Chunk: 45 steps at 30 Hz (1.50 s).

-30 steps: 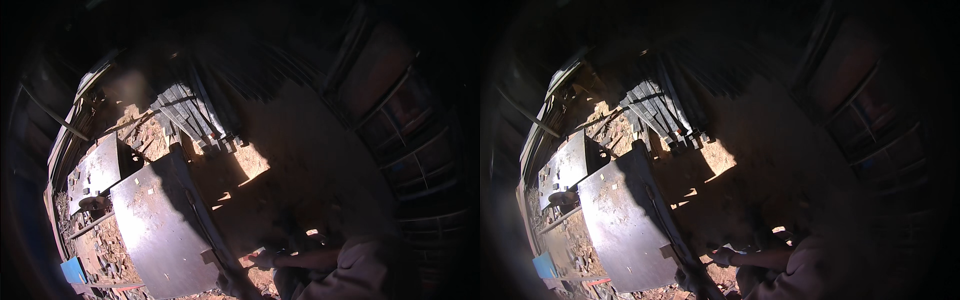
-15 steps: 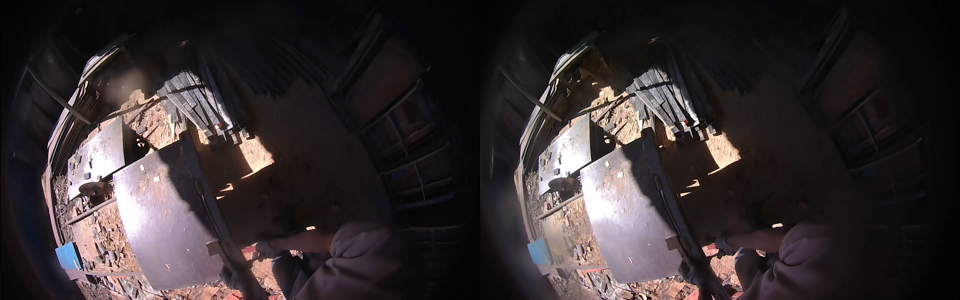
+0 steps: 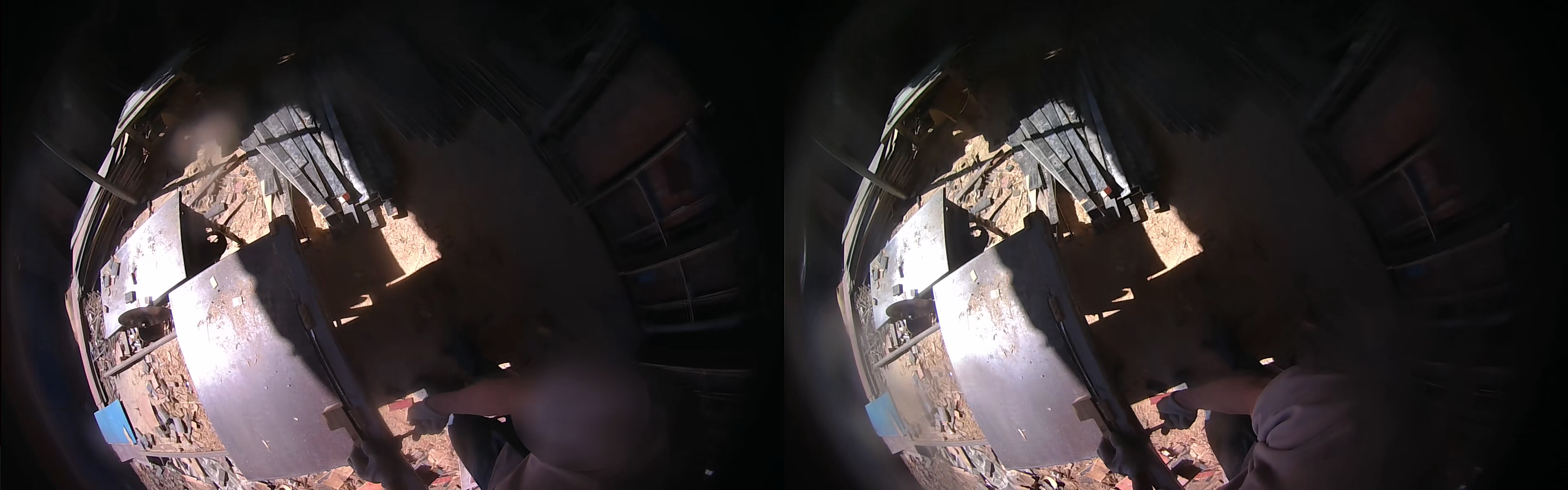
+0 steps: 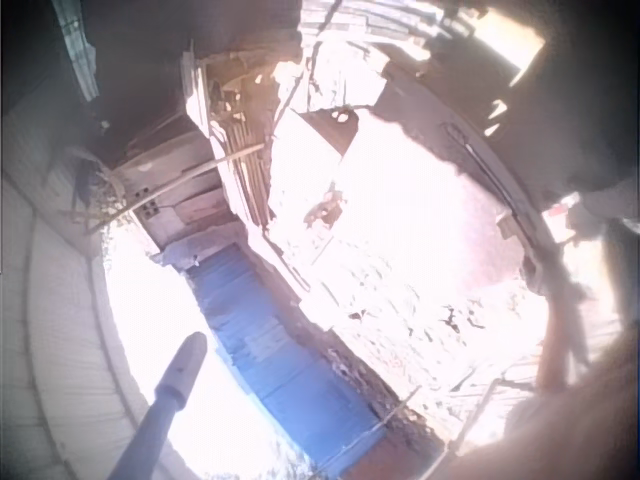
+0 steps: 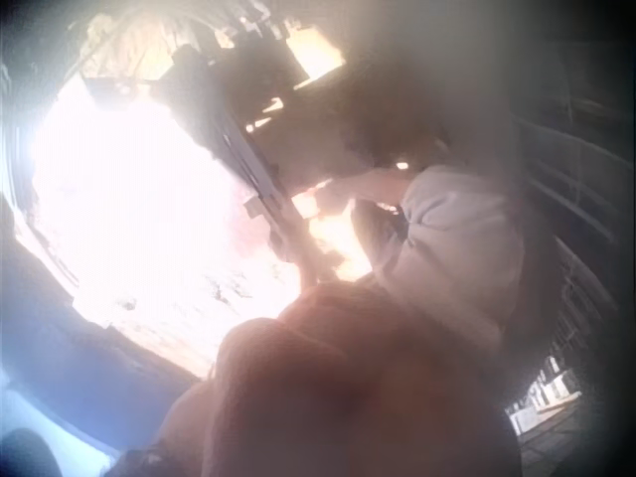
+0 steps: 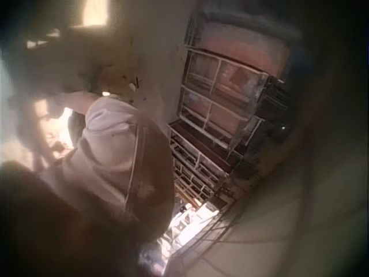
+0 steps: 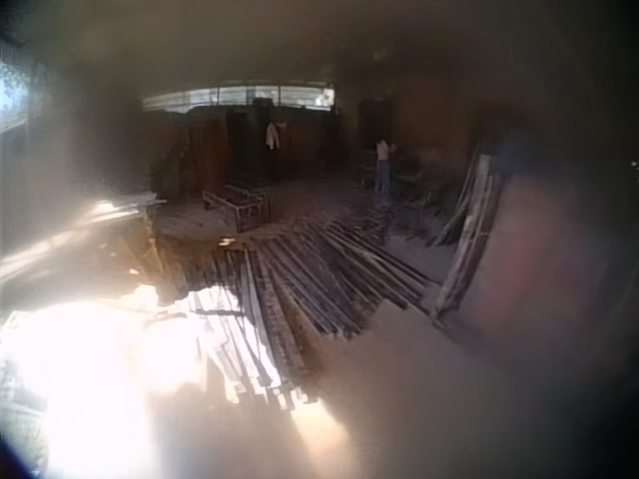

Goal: The person picks up long wooden planks from a cluttered pile, carries them to a workbench, and uses a hand saw to cut them into shorter pieces. The cut pieces are then stacked on the floor.

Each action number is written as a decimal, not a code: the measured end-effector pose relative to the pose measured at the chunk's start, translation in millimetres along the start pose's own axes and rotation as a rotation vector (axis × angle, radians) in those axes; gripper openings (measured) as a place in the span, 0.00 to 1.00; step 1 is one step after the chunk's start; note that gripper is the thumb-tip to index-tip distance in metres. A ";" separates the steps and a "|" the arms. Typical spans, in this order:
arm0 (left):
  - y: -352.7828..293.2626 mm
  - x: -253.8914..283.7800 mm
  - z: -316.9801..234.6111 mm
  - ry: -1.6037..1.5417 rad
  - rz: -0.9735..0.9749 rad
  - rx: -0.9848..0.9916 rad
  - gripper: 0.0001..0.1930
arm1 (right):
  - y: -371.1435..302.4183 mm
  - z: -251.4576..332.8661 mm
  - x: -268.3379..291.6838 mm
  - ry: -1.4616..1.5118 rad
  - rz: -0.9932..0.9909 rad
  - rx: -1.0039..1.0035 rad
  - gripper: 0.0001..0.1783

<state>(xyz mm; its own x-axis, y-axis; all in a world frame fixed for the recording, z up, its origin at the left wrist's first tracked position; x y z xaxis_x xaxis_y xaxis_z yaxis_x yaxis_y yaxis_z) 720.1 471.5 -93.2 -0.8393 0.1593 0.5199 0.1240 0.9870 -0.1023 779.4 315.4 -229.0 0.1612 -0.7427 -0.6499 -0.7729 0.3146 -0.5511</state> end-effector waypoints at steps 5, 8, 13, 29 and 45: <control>-33.5 -52.3 -23.1 0.030 0.049 -0.094 0.13 | -73.1 -2.6 -13.0 -0.319 -0.507 0.584 0.35; -77.7 -103.8 -45.1 0.062 0.189 -0.150 0.13 | -152.6 -6.8 58.9 -0.543 -0.577 0.862 0.31; -162.1 -179.0 -87.2 0.144 0.379 -0.230 0.13 | -334.7 -50.8 260.0 -0.446 -1.119 1.171 0.25; -188.4 -538.6 -186.9 0.789 0.779 -0.640 0.13 | -523.7 -266.8 525.4 -0.967 -1.906 0.795 0.16; -541.7 -1035.8 -525.4 0.307 1.197 -0.468 0.22 | -941.2 -106.2 724.3 -0.218 -1.620 1.054 0.12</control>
<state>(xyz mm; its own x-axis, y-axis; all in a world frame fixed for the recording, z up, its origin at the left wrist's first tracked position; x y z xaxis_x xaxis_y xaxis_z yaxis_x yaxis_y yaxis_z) 1800.4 -216.9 -130.7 0.0618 0.8694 0.4902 0.9221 0.1382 -0.3614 1558.4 -581.4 -125.4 0.3546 -0.5990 0.7180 0.7686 -0.2505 -0.5886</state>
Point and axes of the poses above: each hand's wrist, its own y-axis towards the middle knuckle, its own x-axis out of the back of the hand, z = x × y, the point moved 4 cm from there along y, towards the middle knuckle, and after that the axes turned 11 degrees about -z, right-handed, at the moved point
